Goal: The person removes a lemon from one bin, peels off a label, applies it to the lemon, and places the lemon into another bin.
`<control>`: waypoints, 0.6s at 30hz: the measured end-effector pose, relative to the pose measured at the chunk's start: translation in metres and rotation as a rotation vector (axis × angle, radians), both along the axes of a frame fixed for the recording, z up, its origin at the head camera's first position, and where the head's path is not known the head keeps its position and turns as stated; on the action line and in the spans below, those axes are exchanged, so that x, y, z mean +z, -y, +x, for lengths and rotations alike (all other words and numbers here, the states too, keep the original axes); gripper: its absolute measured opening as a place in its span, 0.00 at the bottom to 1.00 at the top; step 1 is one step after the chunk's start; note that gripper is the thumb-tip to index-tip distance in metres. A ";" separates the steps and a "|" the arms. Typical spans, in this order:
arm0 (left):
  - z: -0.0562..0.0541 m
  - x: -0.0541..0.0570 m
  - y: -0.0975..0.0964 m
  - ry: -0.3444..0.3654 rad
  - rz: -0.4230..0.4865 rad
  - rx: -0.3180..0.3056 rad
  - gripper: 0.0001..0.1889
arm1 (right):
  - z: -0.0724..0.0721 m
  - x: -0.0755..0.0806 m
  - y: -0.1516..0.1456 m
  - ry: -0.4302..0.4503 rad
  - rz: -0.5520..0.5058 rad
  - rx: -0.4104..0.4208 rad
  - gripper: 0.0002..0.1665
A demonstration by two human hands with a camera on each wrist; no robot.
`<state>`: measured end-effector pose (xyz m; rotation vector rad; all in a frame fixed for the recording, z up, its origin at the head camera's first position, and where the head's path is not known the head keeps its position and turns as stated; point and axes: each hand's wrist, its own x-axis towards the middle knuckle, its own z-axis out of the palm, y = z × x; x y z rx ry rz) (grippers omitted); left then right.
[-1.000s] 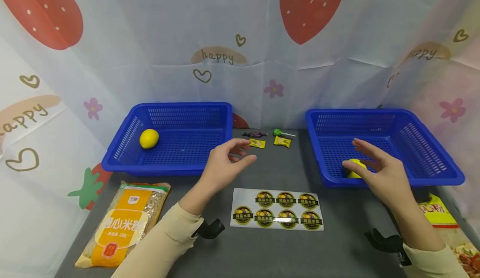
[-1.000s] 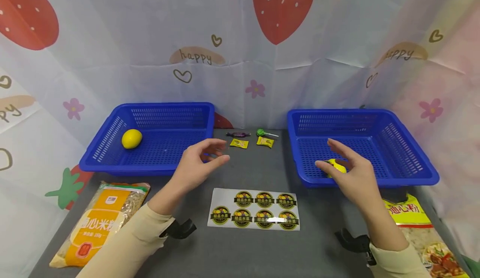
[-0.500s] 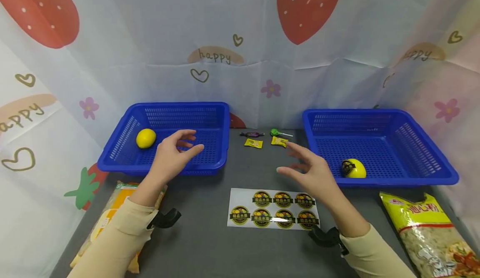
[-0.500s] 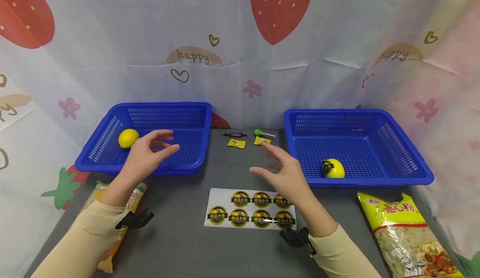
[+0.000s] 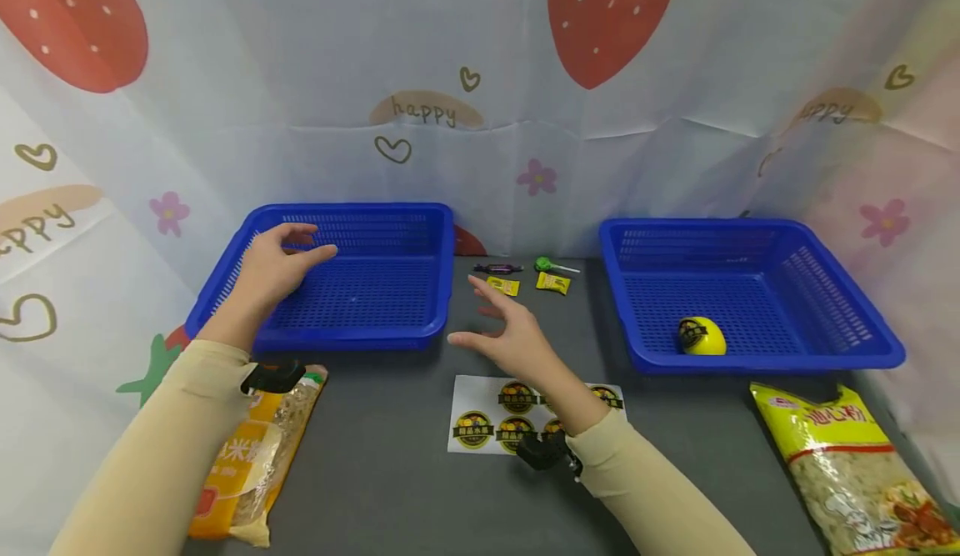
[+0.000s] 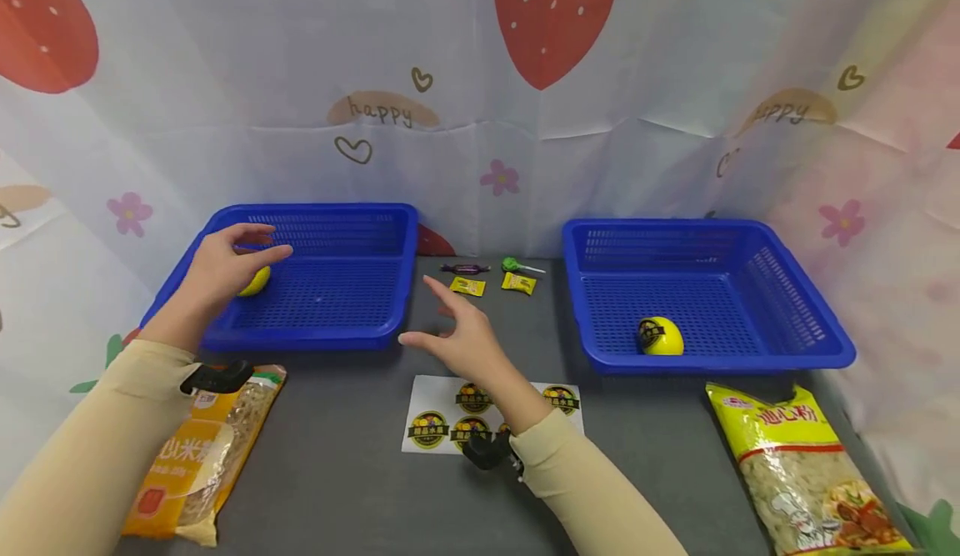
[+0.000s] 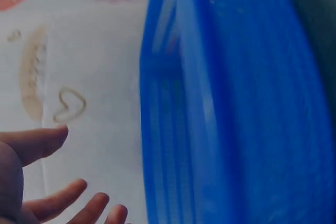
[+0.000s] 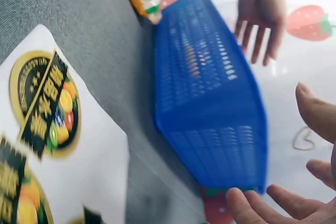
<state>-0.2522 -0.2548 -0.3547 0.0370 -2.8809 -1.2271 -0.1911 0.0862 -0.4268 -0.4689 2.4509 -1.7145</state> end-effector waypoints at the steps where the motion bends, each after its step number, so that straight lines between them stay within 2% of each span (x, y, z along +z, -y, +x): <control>1: -0.005 0.002 0.004 0.021 -0.024 0.008 0.41 | -0.002 -0.002 0.005 0.009 -0.003 0.000 0.50; 6: -0.029 0.004 0.029 0.151 -0.092 0.022 0.44 | -0.009 -0.008 0.026 0.029 -0.037 0.004 0.54; 8: -0.039 0.002 0.039 0.195 -0.086 0.005 0.44 | -0.012 -0.010 0.033 0.029 -0.038 0.005 0.55; 10: -0.048 -0.002 0.046 0.223 -0.079 -0.036 0.45 | -0.013 -0.012 0.038 0.035 -0.033 0.009 0.54; 15: -0.060 -0.009 0.054 0.252 -0.064 -0.144 0.41 | -0.014 -0.015 0.045 0.050 -0.023 0.001 0.52; 18: -0.064 -0.011 0.057 0.273 -0.065 -0.154 0.40 | -0.015 -0.016 0.045 0.047 -0.011 -0.005 0.52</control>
